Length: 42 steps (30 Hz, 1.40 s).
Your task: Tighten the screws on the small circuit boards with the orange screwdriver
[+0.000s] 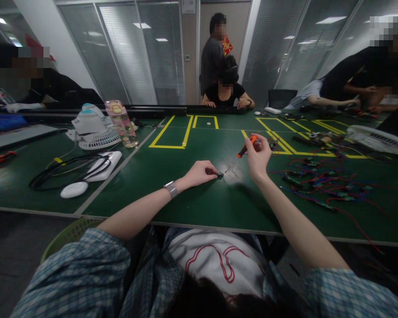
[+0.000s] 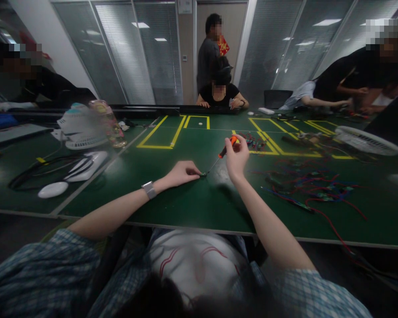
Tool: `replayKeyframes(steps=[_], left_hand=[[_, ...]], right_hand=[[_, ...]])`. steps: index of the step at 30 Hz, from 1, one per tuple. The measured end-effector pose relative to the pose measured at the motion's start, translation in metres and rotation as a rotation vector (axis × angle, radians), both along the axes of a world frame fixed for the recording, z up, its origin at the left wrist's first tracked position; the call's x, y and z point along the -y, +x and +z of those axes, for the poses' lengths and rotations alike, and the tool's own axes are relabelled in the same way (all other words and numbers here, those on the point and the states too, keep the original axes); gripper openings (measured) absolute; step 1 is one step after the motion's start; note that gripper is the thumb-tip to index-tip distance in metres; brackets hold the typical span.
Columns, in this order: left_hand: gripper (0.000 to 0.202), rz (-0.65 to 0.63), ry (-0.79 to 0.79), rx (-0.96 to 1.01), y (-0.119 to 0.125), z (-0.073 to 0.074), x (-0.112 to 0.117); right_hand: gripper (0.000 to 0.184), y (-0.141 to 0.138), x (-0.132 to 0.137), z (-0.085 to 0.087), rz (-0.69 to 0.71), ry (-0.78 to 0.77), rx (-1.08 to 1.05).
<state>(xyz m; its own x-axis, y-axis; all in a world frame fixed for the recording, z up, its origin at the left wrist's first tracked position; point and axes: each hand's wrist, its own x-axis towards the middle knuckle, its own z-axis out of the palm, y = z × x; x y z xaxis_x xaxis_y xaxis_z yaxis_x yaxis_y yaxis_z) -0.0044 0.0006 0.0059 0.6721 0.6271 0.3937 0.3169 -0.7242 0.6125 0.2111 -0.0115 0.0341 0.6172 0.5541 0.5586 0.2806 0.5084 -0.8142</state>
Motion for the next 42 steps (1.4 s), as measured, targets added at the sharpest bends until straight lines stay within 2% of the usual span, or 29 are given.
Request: replayKeyframes(steps=[12,19,24,27,32,35,37,42], left_hand=[[0.02,-0.077,0.256,-0.238,-0.007,0.013,-0.001],[0.017,-0.006,0.231,-0.226,-0.004,0.009,0.003],[0.02,-0.021,0.279,-0.307,-0.004,0.015,0.008],[0.025,-0.046,0.298,-0.348,-0.004,0.017,0.011],[0.026,0.008,0.319,-0.304,-0.002,0.009,0.01],[0.026,0.013,0.256,-0.265,0.007,0.01,0.0],[0.026,0.041,0.23,-0.228,0.02,0.017,-0.013],[0.03,0.132,0.271,-0.187,0.075,0.043,-0.062]], right_hand=[[0.031,-0.002,0.002,0.002,0.019,0.014,-0.028],[0.035,-0.001,0.002,0.001,0.025,-0.001,-0.056],[0.035,-0.005,0.006,0.004,0.023,-0.005,-0.062],[0.035,-0.009,0.012,0.009,0.034,0.001,-0.078],[0.033,-0.018,0.032,0.018,0.063,0.028,-0.072],[0.031,-0.016,0.046,0.016,0.07,0.037,-0.076],[0.032,-0.012,0.054,0.012,0.065,0.031,-0.083],[0.034,-0.003,0.065,0.006,0.008,-0.003,-0.107]])
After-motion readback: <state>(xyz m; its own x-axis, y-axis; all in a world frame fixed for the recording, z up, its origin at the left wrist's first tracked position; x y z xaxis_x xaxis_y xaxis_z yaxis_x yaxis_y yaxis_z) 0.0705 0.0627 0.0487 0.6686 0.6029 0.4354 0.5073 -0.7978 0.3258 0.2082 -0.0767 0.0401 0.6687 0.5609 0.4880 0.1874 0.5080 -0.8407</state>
